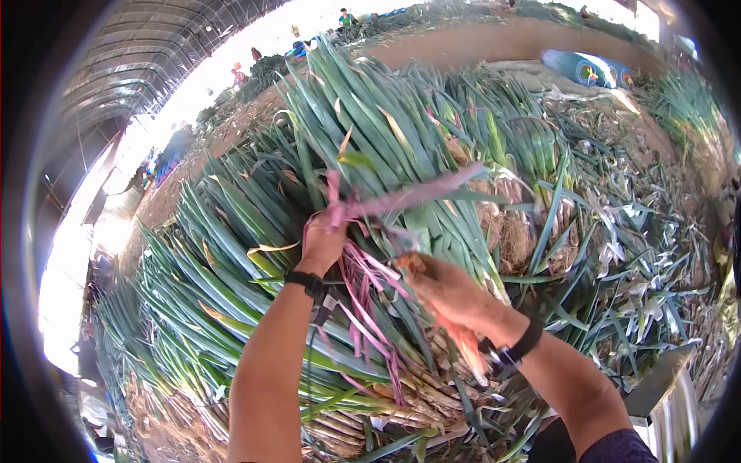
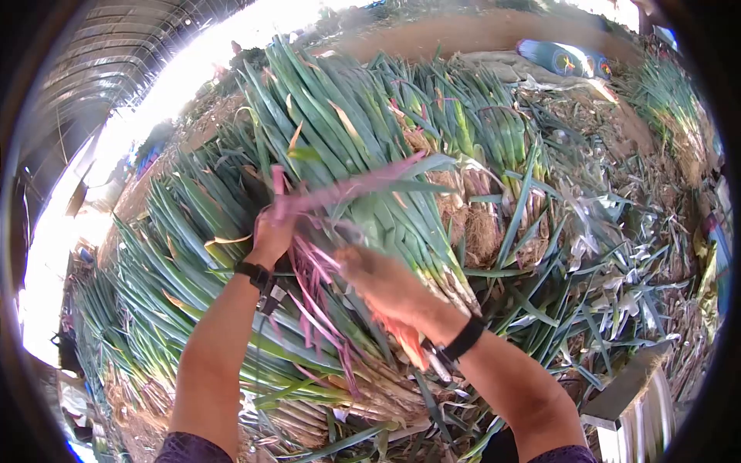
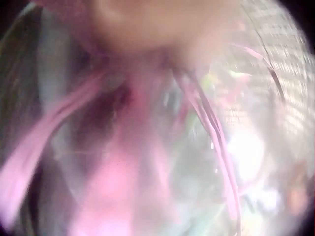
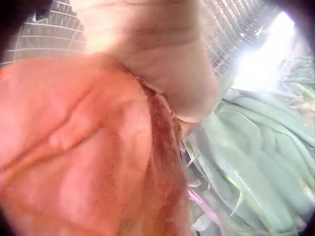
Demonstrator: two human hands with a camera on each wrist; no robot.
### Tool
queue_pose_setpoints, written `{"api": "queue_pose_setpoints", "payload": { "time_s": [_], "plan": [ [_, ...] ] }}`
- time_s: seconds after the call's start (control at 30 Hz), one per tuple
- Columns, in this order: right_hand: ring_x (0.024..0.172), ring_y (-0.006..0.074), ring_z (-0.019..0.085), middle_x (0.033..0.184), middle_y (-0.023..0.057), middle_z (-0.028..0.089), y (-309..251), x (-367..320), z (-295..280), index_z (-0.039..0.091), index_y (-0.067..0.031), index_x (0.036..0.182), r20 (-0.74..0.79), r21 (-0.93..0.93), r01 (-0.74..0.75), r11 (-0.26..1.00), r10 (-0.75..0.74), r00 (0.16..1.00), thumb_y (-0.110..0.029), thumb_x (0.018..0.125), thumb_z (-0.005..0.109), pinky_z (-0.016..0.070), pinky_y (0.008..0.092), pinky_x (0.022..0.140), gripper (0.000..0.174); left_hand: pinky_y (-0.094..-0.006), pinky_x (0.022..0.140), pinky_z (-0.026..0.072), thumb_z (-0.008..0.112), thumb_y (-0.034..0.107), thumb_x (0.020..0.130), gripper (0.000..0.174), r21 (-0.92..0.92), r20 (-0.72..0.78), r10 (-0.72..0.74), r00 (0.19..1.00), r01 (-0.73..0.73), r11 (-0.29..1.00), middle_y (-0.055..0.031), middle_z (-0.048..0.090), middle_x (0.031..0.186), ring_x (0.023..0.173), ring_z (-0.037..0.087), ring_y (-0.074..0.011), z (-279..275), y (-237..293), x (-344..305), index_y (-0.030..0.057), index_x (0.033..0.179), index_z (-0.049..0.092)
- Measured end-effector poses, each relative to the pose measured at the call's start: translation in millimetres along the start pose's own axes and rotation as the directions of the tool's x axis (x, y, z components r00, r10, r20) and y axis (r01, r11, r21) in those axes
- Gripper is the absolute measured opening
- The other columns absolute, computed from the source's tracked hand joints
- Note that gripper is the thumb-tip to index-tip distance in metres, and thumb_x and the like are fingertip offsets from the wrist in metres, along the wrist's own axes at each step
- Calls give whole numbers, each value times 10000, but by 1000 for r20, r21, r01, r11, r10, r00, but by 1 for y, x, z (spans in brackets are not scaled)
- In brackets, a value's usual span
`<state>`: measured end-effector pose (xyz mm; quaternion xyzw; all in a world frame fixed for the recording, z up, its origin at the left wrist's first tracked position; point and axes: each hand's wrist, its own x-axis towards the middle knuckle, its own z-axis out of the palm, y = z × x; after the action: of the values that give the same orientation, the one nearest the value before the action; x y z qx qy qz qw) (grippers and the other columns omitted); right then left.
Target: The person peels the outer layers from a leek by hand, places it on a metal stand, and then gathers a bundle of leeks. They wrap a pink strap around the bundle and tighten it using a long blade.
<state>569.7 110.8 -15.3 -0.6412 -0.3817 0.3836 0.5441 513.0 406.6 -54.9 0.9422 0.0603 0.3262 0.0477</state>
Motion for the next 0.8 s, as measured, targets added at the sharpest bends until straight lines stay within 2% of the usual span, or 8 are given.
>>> {"api": "queue_pose_setpoints", "payload": {
  "time_s": [0.13,0.2,0.4,0.53,0.63,0.73,0.77,0.8],
  "plan": [
    [597,66,424,671,-24,447,4,-43,-4,440,-18,1253,42,219,-68,973,60,997,-316,938,471,391,240,557,435,-436,713,458,478,36,760,160,-47,323,-17,946,34,998,-168,621,820,788,594,-362,3,-1,19,63,868,594],
    [592,63,417,663,-33,425,23,-71,-7,438,-12,1249,57,249,-58,967,46,997,-308,936,477,382,237,559,433,-475,800,449,438,97,810,237,188,349,-291,891,238,953,-246,592,969,913,547,-439,-18,-12,8,32,980,590],
    [951,90,526,1243,117,510,5,-181,-10,263,-47,1393,126,345,-422,838,404,906,-207,902,545,418,248,846,589,-454,726,477,551,131,792,213,187,-49,-549,835,547,816,-243,624,803,777,604,-410,-40,-30,-11,4,956,597],
    [678,44,443,1001,10,514,-19,-231,13,400,-43,1281,-122,623,-37,781,144,982,-176,919,539,353,168,604,410,-437,732,478,616,170,760,266,-6,-110,-541,834,544,839,-225,636,817,792,615,-390,-8,-55,2,-5,960,597],
    [633,38,348,915,-34,389,-3,-245,20,301,6,1345,-257,618,150,772,18,966,-168,925,516,285,174,569,503,-413,798,480,602,255,772,325,375,-2,-611,792,567,733,-226,605,1029,929,602,-352,-8,-34,17,-15,954,602],
    [566,48,324,839,-34,377,-8,-256,17,253,13,1380,-333,493,187,849,-14,943,-196,923,519,275,195,520,568,-431,811,477,511,346,830,385,729,400,-407,821,-16,685,-232,601,1027,966,594,-353,1,-74,16,6,974,621],
    [568,49,335,851,-27,395,-8,-257,15,247,12,1384,-364,456,206,866,-30,931,-203,923,520,287,204,516,578,-446,806,469,519,349,826,389,529,185,-675,714,506,681,-248,612,996,959,588,-385,-5,-48,17,-2,957,624],
    [571,51,346,863,-20,413,-8,-258,15,241,10,1389,-390,414,230,881,-56,919,-211,922,521,299,213,512,587,-463,812,452,530,355,815,396,470,154,-640,753,514,718,-258,614,967,972,568,-418,-4,-48,14,-13,927,627]
  ]
}}
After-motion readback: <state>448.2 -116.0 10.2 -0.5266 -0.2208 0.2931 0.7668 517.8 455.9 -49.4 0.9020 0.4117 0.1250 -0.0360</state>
